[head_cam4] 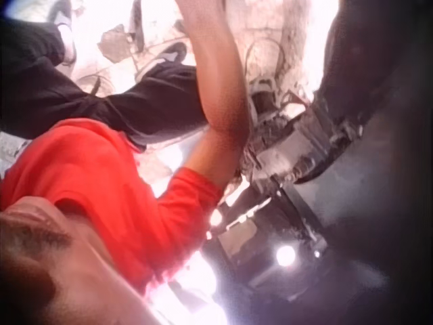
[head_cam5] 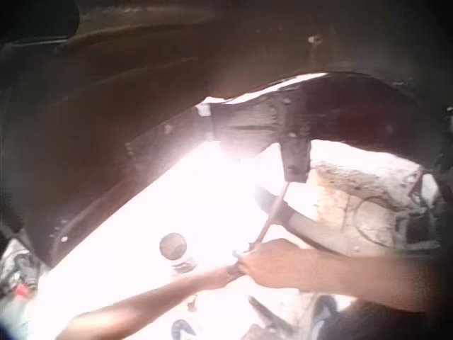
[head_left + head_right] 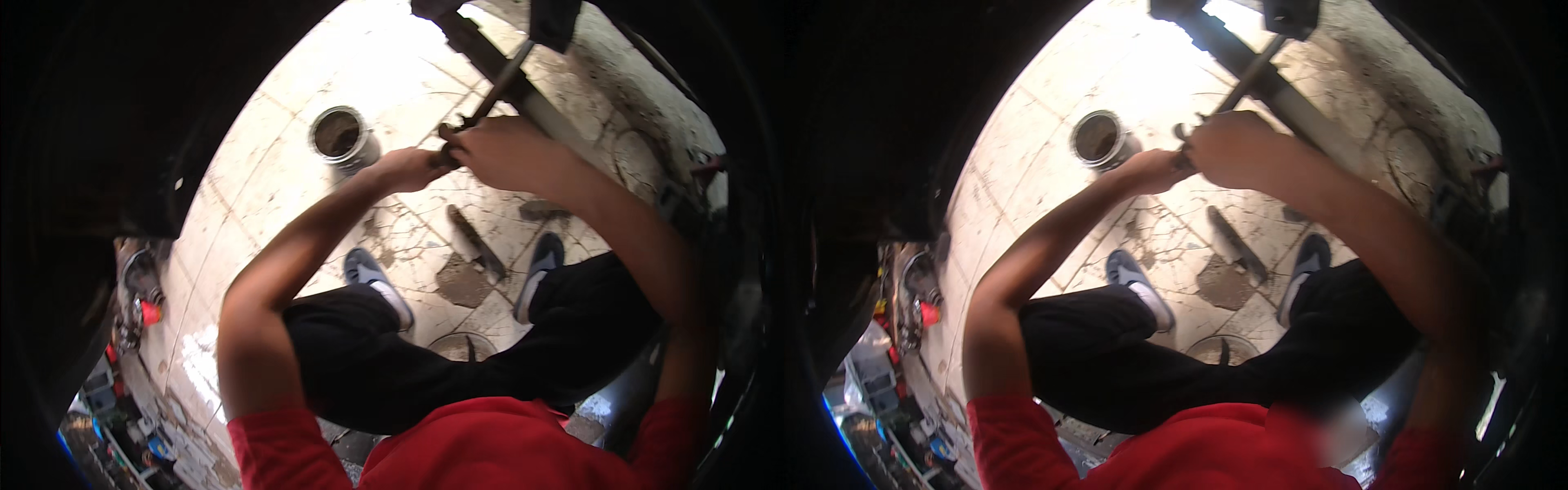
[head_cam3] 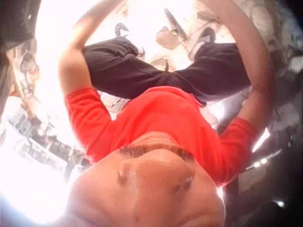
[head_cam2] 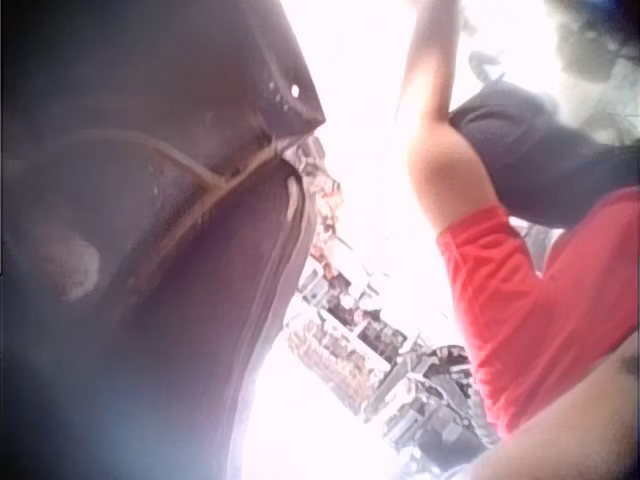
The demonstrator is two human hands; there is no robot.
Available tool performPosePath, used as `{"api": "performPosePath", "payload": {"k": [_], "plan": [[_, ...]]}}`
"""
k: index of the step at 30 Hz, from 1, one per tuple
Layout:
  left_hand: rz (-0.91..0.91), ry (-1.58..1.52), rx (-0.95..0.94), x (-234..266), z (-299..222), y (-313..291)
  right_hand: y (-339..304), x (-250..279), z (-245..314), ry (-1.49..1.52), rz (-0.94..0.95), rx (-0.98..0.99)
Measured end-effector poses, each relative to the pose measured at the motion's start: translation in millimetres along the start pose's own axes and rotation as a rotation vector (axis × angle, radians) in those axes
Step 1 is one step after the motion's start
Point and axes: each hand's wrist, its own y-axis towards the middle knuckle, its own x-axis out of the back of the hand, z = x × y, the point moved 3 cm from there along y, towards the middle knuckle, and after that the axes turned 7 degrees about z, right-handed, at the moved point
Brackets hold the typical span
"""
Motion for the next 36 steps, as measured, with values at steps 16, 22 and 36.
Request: {"api": "performPosePath", "payload": {"k": [16,22,36], "plan": [[0.224,-0.439,0.041,-24,11,21,4,-7,-6,0.004,0.082,-0.029],[0.371,-0.507,0.023,-17,10,18,4,-14,-9,-0.085,0.006,-0.036],[0.143,0.215,0.172,27,-8,-5,-16,-18,-11,-0.146,-0.091,-0.017]]}}
